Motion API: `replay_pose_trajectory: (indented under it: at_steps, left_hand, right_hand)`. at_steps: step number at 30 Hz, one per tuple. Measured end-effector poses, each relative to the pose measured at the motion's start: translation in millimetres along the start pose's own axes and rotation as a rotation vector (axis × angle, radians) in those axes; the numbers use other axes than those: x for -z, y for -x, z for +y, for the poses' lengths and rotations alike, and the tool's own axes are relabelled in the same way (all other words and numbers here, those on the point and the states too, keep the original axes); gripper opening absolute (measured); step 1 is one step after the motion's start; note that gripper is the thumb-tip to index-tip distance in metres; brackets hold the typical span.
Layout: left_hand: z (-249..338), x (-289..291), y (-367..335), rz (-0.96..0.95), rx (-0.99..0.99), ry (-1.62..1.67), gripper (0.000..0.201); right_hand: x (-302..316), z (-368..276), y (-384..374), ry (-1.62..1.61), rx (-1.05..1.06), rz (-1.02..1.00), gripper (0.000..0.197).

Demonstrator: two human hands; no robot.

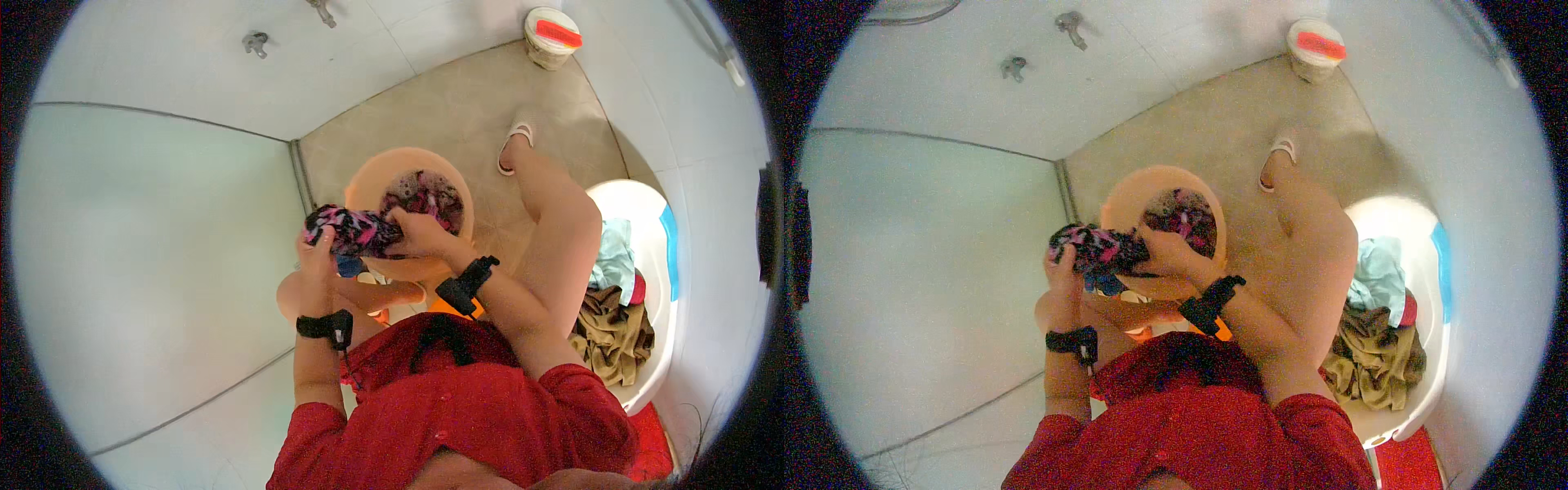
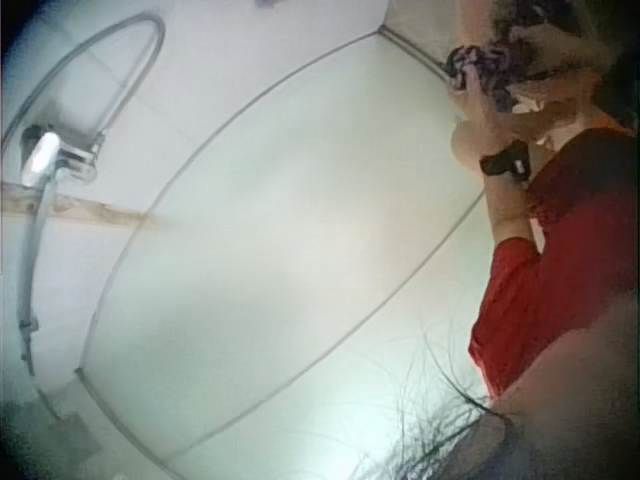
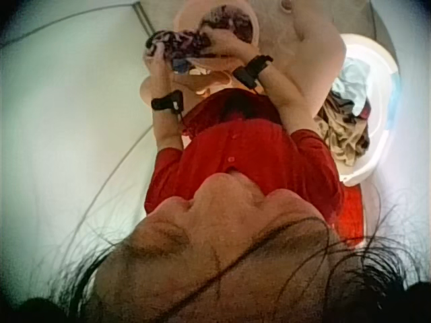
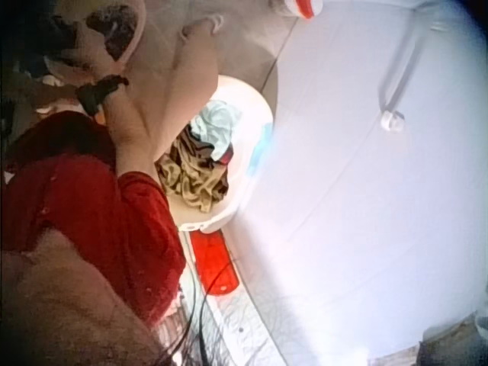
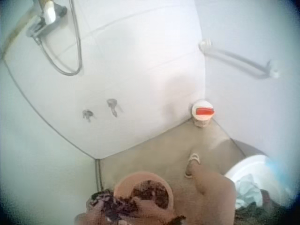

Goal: The person hand-washes several pieces of clothing in a small orange basin filled with soapy water. They scrub and rinse a yellow striped cloth, a dark patterned cloth, and a pink cloth, then place each item into a larger white basin containing other clothes.

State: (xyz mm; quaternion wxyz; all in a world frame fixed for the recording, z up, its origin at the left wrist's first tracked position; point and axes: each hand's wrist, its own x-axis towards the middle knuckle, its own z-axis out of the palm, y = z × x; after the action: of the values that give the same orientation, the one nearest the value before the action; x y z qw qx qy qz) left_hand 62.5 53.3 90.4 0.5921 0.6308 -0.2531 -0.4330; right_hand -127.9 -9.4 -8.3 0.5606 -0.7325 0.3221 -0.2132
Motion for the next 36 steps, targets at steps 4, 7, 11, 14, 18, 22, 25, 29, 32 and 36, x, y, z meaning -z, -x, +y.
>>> replay_pose_trajectory:
  at_steps: [4, 7, 11, 14, 18, 22, 25, 29, 32, 36]
  left_hand:
    - [16, 25, -18, 0.179, -0.233, 0.156, 0.03]
    - [14, 32, -38, 0.301, -0.231, 0.164, 0.028]
    - [-24, -10, -18, 0.264, -0.019, -0.14, 0.023]
    - [-78, -61, 28, -0.085, -0.44, -0.67, 0.036]
    - [-103, -79, 15, -0.227, -0.275, -1.142, 0.027]
    - [-89, -74, -21, 0.077, -0.353, -0.945, 0.023]
    - [-88, -79, -6, 0.071, -0.255, -0.983, 0.024]
    - [-104, -82, 17, -0.112, -0.171, -0.932, 0.026]
    - [-103, -73, -12, -0.033, -0.103, -0.873, 0.027]
    - [-93, -75, -21, 0.064, -0.244, -0.912, 0.028]
  right_hand:
    - [5, 21, -2, 0.003, -0.205, -0.109, 0.034]
    - [12, 24, -4, -0.399, -0.101, 0.137, 0.035]
    - [13, 35, -8, -1.573, -0.097, 0.173, 0.031]
    - [-7, 61, -15, -1.472, -0.272, 0.472, 0.032]
    - [-63, 93, -23, -0.639, -0.361, 0.5, 0.042]
    - [-102, 98, -16, -0.137, -0.569, 0.24, 0.045]
    - [-85, 102, -18, -0.872, -0.735, 0.456, 0.048]
    - [-62, 103, -18, -0.749, -0.713, 0.57, 0.05]
    - [-84, 91, -13, -0.432, -0.715, 0.325, 0.04]
    - [-103, 98, -7, -0.854, -0.763, 0.339, 0.034]
